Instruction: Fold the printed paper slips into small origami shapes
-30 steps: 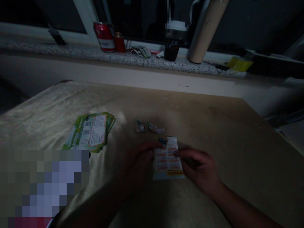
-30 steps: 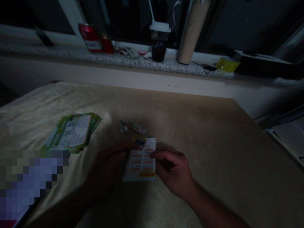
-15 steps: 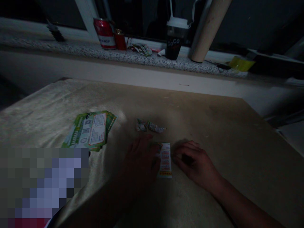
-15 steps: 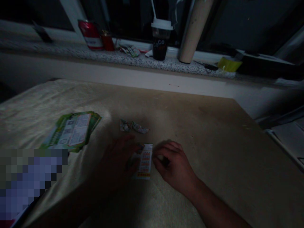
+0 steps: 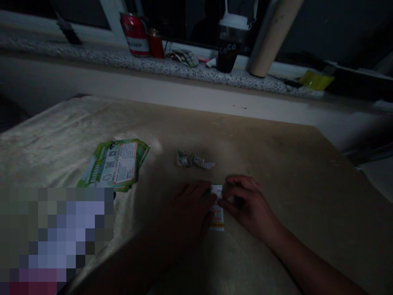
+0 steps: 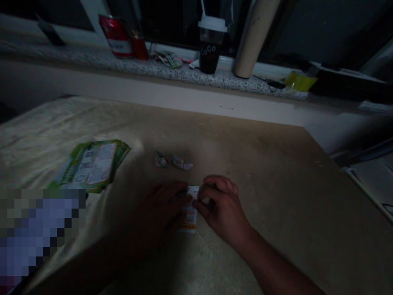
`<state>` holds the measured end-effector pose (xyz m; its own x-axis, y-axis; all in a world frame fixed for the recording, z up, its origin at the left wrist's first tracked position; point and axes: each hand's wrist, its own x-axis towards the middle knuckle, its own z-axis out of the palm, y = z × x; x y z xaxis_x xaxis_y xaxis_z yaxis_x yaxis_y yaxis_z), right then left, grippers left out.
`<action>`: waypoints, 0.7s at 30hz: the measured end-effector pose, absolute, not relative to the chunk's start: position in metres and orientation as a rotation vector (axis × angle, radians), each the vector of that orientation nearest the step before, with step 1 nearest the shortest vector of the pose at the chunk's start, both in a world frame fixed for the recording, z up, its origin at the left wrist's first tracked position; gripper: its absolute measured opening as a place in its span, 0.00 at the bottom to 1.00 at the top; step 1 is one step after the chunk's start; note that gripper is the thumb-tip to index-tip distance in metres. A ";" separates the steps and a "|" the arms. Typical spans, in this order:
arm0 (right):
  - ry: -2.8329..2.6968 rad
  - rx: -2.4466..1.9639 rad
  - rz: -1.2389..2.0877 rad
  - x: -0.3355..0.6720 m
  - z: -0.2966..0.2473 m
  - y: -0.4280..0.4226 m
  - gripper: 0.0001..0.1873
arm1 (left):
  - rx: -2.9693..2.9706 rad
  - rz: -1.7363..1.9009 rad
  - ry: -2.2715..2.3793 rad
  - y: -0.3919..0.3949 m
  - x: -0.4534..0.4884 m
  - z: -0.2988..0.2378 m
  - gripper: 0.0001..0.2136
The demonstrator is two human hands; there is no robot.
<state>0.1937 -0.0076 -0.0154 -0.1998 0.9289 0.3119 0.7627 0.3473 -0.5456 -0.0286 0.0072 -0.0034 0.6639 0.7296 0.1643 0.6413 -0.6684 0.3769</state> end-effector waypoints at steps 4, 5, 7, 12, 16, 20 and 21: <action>-1.930 -1.576 0.300 0.194 -0.019 0.006 0.05 | 2.592 0.429 1.065 0.008 -0.029 0.002 0.14; -1.906 -1.605 0.281 0.193 -0.019 0.009 0.05 | 2.590 0.423 1.064 0.008 -0.029 0.003 0.13; -1.865 -1.660 0.249 0.191 -0.021 0.014 0.04 | 2.591 0.410 1.067 0.008 -0.029 0.005 0.14; -1.779 -1.738 0.204 0.188 -0.022 0.016 0.06 | 2.593 0.388 1.085 0.008 -0.028 0.004 0.14; -1.833 -1.689 0.253 0.190 -0.021 0.013 0.02 | 2.570 0.396 1.089 0.008 -0.029 0.003 0.14; -1.940 -1.631 0.309 0.195 -0.018 0.008 0.04 | 2.527 0.413 1.105 0.009 -0.030 0.001 0.14; -1.968 -1.617 0.333 0.197 -0.017 0.006 0.07 | 2.521 0.417 1.109 0.009 -0.030 0.000 0.15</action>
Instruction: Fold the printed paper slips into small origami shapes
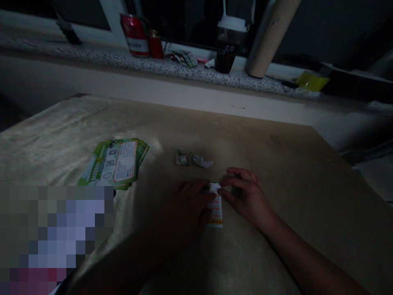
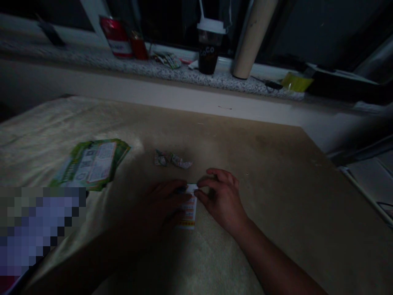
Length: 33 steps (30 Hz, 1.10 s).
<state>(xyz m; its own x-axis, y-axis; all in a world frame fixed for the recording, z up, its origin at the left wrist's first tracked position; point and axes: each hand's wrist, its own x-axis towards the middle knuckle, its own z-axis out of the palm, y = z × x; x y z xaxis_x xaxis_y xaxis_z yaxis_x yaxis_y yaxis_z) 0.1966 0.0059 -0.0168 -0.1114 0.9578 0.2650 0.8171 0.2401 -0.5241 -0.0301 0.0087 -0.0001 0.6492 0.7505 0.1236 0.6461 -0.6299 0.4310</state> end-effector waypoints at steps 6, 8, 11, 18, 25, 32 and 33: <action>-2.114 -1.573 0.478 0.201 -0.010 -0.014 0.32 | 2.495 0.439 1.107 0.008 -0.031 -0.004 0.15; -2.130 -1.565 0.504 0.201 -0.010 -0.019 0.37 | 2.497 0.421 1.107 0.008 -0.031 -0.002 0.15; -2.125 -1.569 0.527 0.201 -0.010 -0.021 0.41 | 2.498 0.397 1.105 0.008 -0.031 0.001 0.15; -1.866 -1.678 0.372 0.196 -0.017 0.008 0.15 | 2.511 0.375 1.109 0.009 -0.031 0.000 0.15; -1.695 -1.782 0.189 0.194 -0.023 0.026 0.12 | 2.549 0.402 1.092 0.009 -0.032 -0.001 0.15; -1.786 -1.735 0.195 0.193 -0.021 0.021 0.12 | 2.542 0.399 1.097 0.009 -0.032 0.000 0.15; -1.790 -1.737 0.186 0.192 -0.020 0.021 0.12 | 2.539 0.405 1.096 0.009 -0.032 -0.001 0.15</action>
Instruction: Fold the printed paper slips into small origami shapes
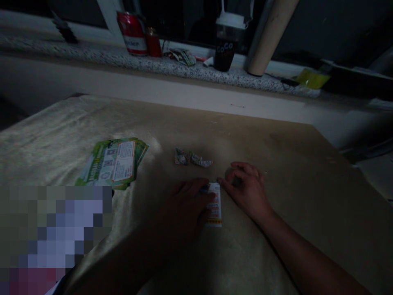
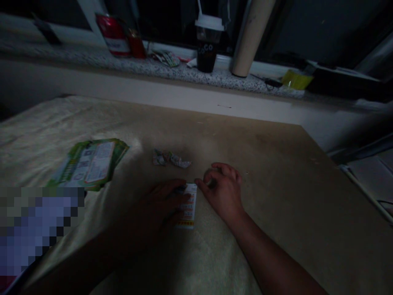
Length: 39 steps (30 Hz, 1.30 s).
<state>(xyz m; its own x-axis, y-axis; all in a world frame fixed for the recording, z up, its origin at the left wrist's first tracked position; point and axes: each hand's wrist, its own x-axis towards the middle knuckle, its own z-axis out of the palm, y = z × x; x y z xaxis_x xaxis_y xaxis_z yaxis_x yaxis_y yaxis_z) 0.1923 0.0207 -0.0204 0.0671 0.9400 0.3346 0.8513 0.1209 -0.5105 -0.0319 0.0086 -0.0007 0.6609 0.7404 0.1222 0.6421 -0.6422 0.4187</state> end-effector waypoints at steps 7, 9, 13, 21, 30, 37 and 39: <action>-1.873 -1.737 0.279 0.198 -0.017 0.014 0.15 | 2.494 0.385 1.118 0.007 -0.030 0.000 0.17; -1.914 -1.726 0.324 0.200 -0.016 0.013 0.21 | 2.488 0.373 1.124 0.007 -0.031 -0.001 0.18; -1.821 -1.769 0.241 0.197 -0.018 0.017 0.12 | 2.508 0.371 1.114 0.008 -0.031 -0.001 0.17; -1.879 -1.794 0.273 0.195 -0.013 0.018 0.10 | 2.509 0.348 1.122 0.007 -0.032 0.003 0.16; -2.127 -1.778 0.549 0.197 0.002 -0.011 0.46 | 2.501 0.331 1.127 0.009 -0.032 -0.002 0.16; -1.858 -1.799 0.309 0.193 -0.015 0.013 0.14 | 2.544 0.324 1.093 0.010 -0.033 0.001 0.18; -1.788 -1.828 0.231 0.190 -0.018 0.020 0.08 | 2.544 0.317 1.100 0.010 -0.034 0.000 0.17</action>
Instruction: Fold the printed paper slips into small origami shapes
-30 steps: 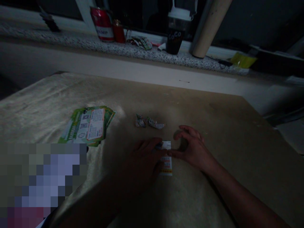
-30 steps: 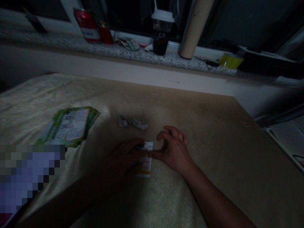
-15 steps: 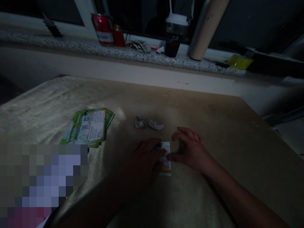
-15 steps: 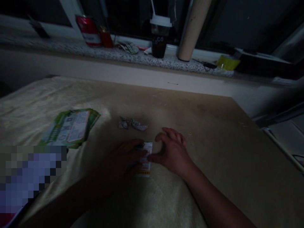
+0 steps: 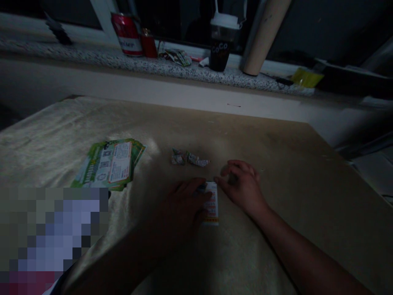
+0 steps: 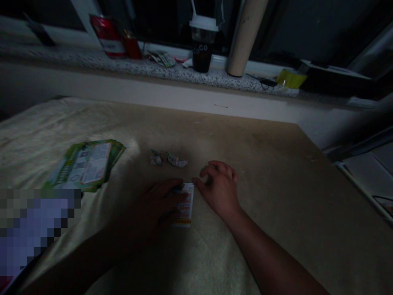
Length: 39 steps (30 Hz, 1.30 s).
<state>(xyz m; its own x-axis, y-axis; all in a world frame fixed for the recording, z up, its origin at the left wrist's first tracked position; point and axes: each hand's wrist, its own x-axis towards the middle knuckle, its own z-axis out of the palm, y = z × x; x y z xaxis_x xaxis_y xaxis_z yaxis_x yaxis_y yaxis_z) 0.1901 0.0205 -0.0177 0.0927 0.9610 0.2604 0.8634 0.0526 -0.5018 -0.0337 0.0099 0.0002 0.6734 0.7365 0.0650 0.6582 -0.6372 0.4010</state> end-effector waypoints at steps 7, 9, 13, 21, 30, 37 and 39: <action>-1.770 -1.817 0.163 0.188 -0.020 0.024 0.09 | 2.535 0.318 1.107 0.010 -0.033 0.000 0.18; -1.777 -1.822 0.157 0.187 -0.021 0.024 0.09 | 2.520 0.311 1.120 0.010 -0.033 0.001 0.18; -1.790 -1.831 0.145 0.188 -0.022 0.024 0.09 | 2.506 0.312 1.121 0.011 -0.033 0.001 0.19; -2.005 -1.785 0.361 0.199 -0.007 0.008 0.21 | 2.495 0.335 1.122 0.010 -0.035 -0.001 0.19; -2.257 -1.749 0.539 0.199 0.005 -0.011 0.54 | 2.487 0.308 1.120 0.010 -0.034 0.001 0.18; -2.260 -1.686 0.508 0.201 0.000 -0.010 0.56 | 2.495 0.334 1.107 0.009 -0.035 0.000 0.18; -2.258 -1.658 0.499 0.202 -0.001 -0.011 0.55 | 2.500 0.327 1.109 0.009 -0.036 0.000 0.18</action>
<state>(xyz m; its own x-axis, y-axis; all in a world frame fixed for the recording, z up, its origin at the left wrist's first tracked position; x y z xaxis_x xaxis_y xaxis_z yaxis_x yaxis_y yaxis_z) 0.2017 -0.0105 -0.0009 -0.2920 0.9559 0.0313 0.8535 0.2752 -0.4424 -0.0355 0.0090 0.0004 0.6609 0.7484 0.0554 0.6588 -0.6140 0.4348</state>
